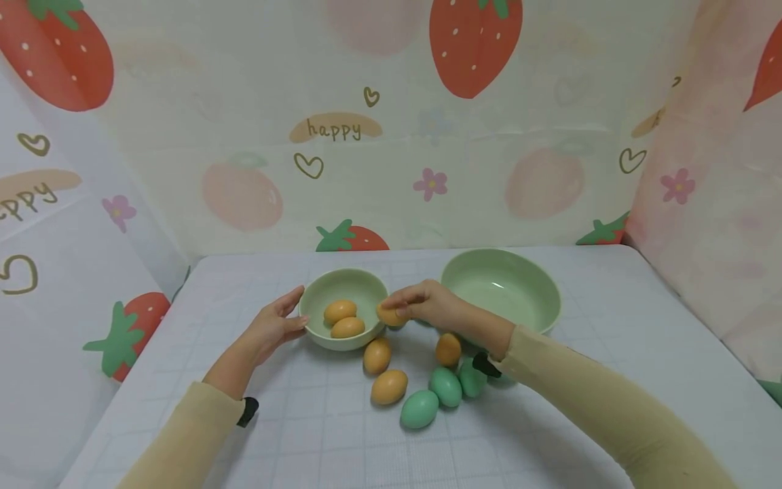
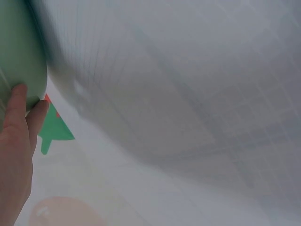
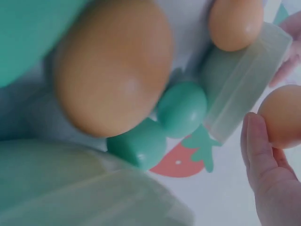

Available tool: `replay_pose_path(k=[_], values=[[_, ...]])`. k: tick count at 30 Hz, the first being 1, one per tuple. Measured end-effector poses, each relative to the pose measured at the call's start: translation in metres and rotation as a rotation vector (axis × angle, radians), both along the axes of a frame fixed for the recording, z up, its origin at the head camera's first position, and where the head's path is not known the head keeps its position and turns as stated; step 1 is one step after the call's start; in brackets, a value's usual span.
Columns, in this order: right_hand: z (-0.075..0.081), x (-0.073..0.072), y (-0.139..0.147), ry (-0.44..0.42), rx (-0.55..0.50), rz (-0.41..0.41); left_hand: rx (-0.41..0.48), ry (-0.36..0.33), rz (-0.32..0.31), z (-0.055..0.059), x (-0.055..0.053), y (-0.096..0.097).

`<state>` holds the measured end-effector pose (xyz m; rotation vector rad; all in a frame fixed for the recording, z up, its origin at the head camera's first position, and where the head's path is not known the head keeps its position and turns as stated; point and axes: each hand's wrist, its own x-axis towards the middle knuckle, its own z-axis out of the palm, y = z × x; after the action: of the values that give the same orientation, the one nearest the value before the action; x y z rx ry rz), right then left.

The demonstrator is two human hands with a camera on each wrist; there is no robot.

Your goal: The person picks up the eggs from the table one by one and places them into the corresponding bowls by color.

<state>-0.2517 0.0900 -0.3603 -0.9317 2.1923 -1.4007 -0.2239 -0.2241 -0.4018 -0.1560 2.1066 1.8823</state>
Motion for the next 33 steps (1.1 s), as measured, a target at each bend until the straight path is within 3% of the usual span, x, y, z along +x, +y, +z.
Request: replay_pose_path(k=[7,18,33], values=[[0.006,-0.003,-0.018,-0.007,0.031,-0.037,0.003,0.001,0.005,0.001,-0.001,0.0],[0.01,-0.004,-0.042,-0.117,0.04,-0.032,0.005,0.001,-0.008,0.002,0.0,0.0],[0.007,-0.013,-0.07,-0.002,0.189,0.059,0.003,0.012,-0.019,0.001,0.0,-0.002]])
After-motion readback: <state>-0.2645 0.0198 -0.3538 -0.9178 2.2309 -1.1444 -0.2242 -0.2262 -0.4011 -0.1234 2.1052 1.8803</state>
